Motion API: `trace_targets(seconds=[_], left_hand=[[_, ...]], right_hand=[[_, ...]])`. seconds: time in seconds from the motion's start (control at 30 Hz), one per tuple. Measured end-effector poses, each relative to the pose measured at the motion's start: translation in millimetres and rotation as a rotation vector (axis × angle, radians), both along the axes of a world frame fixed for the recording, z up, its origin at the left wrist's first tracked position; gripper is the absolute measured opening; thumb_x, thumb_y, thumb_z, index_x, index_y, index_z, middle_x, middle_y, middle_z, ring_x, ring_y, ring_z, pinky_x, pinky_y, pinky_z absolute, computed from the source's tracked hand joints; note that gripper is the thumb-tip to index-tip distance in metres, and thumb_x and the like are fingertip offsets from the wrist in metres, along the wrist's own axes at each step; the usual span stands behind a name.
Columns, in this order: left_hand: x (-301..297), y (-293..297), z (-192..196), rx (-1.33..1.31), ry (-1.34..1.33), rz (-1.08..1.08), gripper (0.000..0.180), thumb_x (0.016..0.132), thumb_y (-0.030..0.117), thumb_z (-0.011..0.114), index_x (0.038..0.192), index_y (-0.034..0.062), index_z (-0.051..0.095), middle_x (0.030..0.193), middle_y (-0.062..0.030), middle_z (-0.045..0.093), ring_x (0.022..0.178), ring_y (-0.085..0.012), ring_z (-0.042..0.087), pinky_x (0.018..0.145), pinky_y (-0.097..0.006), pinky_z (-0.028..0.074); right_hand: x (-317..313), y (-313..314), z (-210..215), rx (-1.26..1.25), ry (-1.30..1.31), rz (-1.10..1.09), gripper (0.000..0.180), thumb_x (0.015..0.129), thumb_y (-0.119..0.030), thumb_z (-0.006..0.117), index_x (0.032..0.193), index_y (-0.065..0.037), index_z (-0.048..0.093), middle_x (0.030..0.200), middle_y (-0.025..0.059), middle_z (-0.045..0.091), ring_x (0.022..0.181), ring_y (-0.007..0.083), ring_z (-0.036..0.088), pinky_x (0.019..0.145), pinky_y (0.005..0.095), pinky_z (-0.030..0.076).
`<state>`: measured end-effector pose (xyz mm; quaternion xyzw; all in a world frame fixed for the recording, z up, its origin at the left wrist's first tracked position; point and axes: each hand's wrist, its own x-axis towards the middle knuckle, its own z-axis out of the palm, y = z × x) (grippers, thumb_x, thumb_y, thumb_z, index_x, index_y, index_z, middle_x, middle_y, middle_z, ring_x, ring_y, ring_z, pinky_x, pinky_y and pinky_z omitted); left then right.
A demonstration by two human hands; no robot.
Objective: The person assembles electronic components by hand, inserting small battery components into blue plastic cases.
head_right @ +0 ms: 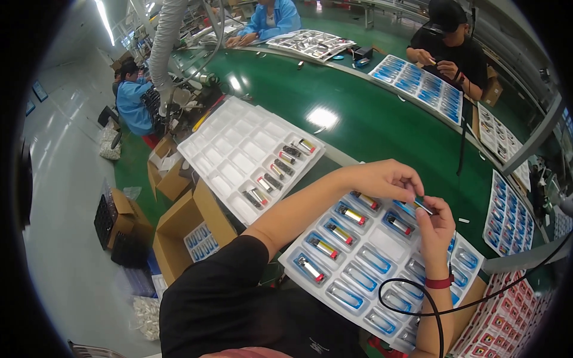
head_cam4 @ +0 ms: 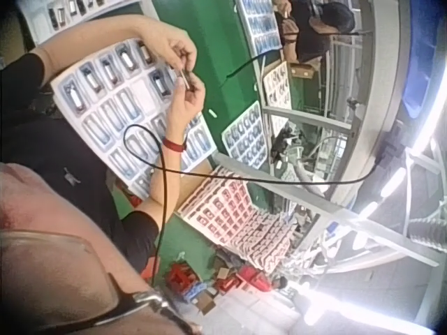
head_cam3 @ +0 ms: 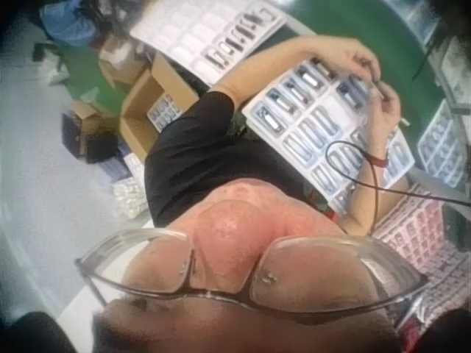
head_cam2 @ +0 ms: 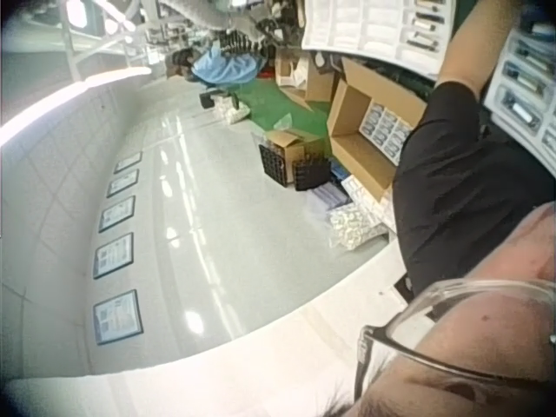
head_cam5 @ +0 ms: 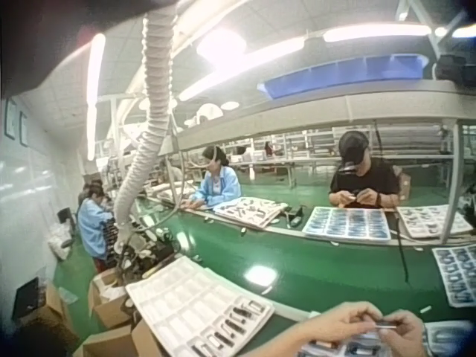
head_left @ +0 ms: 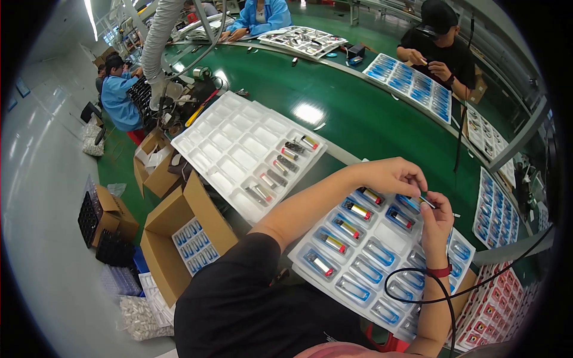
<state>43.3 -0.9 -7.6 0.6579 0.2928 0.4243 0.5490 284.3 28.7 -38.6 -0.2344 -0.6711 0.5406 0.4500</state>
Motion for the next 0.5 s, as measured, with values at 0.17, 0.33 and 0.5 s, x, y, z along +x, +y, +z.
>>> trace_targets(seconds=[0.17, 0.33, 0.5], left_hand=[[6.3, -1.8, 4.8, -0.008, -0.011, -0.003, 0.026, 0.096, 0.011, 0.069, 0.117, -0.0028, 0.064, 0.099, -0.0065, 0.069, 0.089, -0.0094, 0.066, 0.083, -0.025, 0.054], [2.3, -8.5, 8.0, 0.071, 0.487, 0.005, 0.033, 0.094, 0.025, 0.071, 0.116, -0.0002, 0.068, 0.105, -0.0118, 0.073, 0.091, -0.0174, 0.071, 0.086, -0.031, 0.055], [6.2, -16.0, 5.8, 0.226, 0.478, 0.007, 0.037, 0.09, 0.023, 0.074, 0.118, -0.0005, 0.068, 0.11, -0.0154, 0.073, 0.1, -0.0232, 0.071, 0.09, -0.036, 0.055]], right_hand=[[3.8, 2.0, -2.7, 0.072, -0.002, 0.047, 0.024, 0.089, 0.005, 0.068, 0.112, 0.0, 0.064, 0.103, 0.0022, 0.057, 0.092, 0.0074, 0.053, 0.076, 0.0215, 0.043], [4.7, -13.2, 13.5, 0.16, -0.323, 0.067, 0.026, 0.082, 0.0, 0.07, 0.107, -0.002, 0.064, 0.074, -0.0003, 0.056, 0.067, 0.0065, 0.053, 0.06, 0.022, 0.039], [13.8, -18.8, 17.2, 0.4, -0.575, 0.294, 0.02, 0.075, -0.002, 0.062, 0.094, -0.004, 0.066, 0.051, 0.0047, 0.045, 0.042, 0.0157, 0.044, 0.046, 0.0288, 0.035]])
